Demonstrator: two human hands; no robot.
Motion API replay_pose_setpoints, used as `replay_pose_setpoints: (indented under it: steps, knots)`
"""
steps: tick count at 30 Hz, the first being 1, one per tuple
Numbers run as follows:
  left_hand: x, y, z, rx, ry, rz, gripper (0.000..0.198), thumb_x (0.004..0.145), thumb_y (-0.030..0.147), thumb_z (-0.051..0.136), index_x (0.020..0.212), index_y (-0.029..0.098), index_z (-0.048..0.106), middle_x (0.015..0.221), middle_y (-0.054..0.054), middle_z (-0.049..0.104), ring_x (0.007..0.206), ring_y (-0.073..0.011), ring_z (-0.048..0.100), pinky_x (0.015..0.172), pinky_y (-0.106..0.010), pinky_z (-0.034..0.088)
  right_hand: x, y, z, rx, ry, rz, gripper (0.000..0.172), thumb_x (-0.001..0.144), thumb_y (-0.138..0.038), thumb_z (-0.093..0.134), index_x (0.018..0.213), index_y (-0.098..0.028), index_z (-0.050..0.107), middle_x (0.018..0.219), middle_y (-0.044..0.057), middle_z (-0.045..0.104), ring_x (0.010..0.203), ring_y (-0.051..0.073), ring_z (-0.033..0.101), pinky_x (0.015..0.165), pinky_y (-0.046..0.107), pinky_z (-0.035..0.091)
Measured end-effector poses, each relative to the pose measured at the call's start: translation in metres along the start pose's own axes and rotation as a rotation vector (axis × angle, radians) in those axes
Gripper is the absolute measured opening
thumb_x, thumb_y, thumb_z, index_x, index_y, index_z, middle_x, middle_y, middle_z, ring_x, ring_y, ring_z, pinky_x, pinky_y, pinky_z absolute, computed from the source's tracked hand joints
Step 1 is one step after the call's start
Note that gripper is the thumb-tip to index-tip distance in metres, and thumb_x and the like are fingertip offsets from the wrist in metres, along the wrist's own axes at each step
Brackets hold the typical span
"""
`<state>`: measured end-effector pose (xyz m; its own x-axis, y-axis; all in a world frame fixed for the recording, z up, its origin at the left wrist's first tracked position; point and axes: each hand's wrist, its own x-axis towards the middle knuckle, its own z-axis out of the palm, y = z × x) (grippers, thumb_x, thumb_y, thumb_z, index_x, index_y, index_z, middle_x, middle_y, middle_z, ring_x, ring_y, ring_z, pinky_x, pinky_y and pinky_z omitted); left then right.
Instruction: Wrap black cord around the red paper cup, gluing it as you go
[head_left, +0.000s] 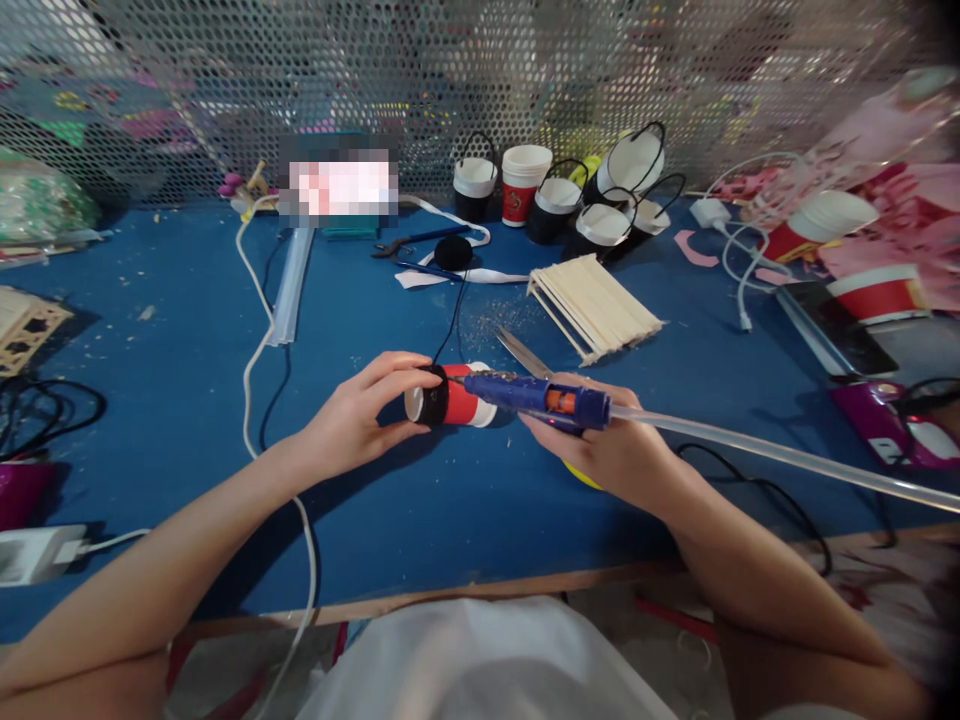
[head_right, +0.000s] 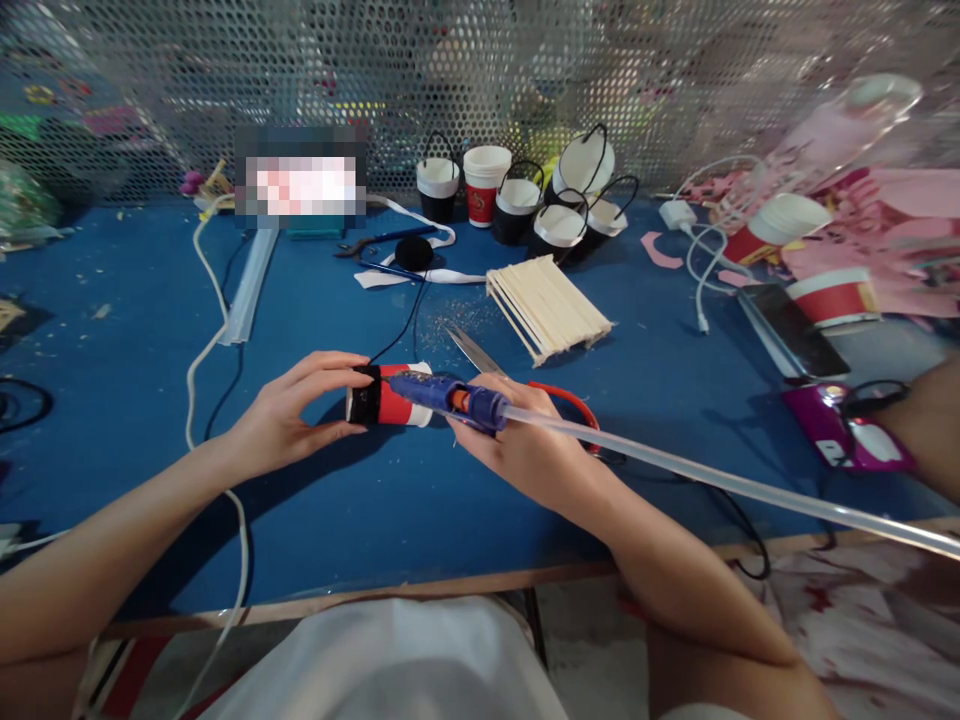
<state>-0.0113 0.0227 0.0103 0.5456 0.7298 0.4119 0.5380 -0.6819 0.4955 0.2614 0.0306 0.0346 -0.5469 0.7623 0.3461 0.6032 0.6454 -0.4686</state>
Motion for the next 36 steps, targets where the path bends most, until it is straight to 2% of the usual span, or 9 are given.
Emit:
replay_pose_setpoints:
  steps: [8,13,18,26,32,36]
  knots:
    - [-0.0003,-0.0013,-0.0003,-0.002,0.015,-0.011,0.04,0.077,0.021,0.065,0.114,0.016,0.05,0.12,-0.015,0.053,0.112,-0.0217,0.052,0.094,-0.038,0.047,-0.0015,-0.0034,-0.0037,0.064,-0.05,0.044,0.005,0.08,-0.024,0.054,0.076,-0.021,0.057,0.067,0.003,0.06,0.06,0.015,0.057,0.054,0.029,0.048]
    - [-0.0009,0.0018,-0.0018,0.044,-0.031,0.06,0.035,0.08,0.015,0.06,0.114,0.017,0.049,0.123,-0.015,0.051,0.114,-0.022,0.051,0.093,-0.037,0.047,0.0019,-0.0017,-0.0027,0.028,-0.012,0.022,0.008,0.079,-0.023,0.053,0.078,-0.021,0.061,0.07,0.005,0.063,0.064,0.018,0.061,0.058,0.031,0.05]
    - [-0.0024,0.0038,-0.0026,0.084,-0.076,0.076,0.034,0.082,0.011,0.056,0.114,0.017,0.05,0.126,-0.015,0.049,0.114,-0.0228,0.051,0.092,-0.037,0.048,0.0028,-0.0018,-0.0028,0.001,-0.03,0.041,0.01,0.08,-0.023,0.052,0.08,-0.02,0.061,0.068,0.005,0.063,0.059,0.017,0.06,0.052,0.029,0.049]
    - [-0.0006,0.0016,-0.0012,0.072,-0.044,0.079,0.034,0.081,0.013,0.058,0.114,0.016,0.05,0.124,-0.015,0.05,0.113,-0.022,0.051,0.093,-0.036,0.048,0.0017,-0.0036,-0.0043,-0.01,-0.028,0.038,0.01,0.08,-0.023,0.052,0.079,-0.019,0.061,0.07,0.005,0.064,0.063,0.017,0.061,0.057,0.028,0.05]
    - [-0.0022,0.0044,-0.0027,0.077,-0.092,0.076,0.033,0.083,0.012,0.055,0.115,0.019,0.05,0.126,-0.015,0.049,0.114,-0.0227,0.051,0.092,-0.037,0.049,0.0026,0.0006,-0.0018,-0.012,-0.035,0.042,0.013,0.08,-0.026,0.052,0.078,-0.02,0.063,0.068,0.006,0.063,0.058,0.017,0.058,0.052,0.03,0.048]
    - [-0.0016,0.0034,-0.0022,0.061,-0.073,0.068,0.034,0.083,0.014,0.055,0.116,0.02,0.048,0.125,-0.014,0.049,0.113,-0.0227,0.052,0.09,-0.038,0.049,0.0023,-0.0011,-0.0032,0.019,-0.042,0.042,0.012,0.08,-0.026,0.052,0.079,-0.02,0.063,0.068,0.005,0.063,0.058,0.016,0.058,0.051,0.029,0.048]
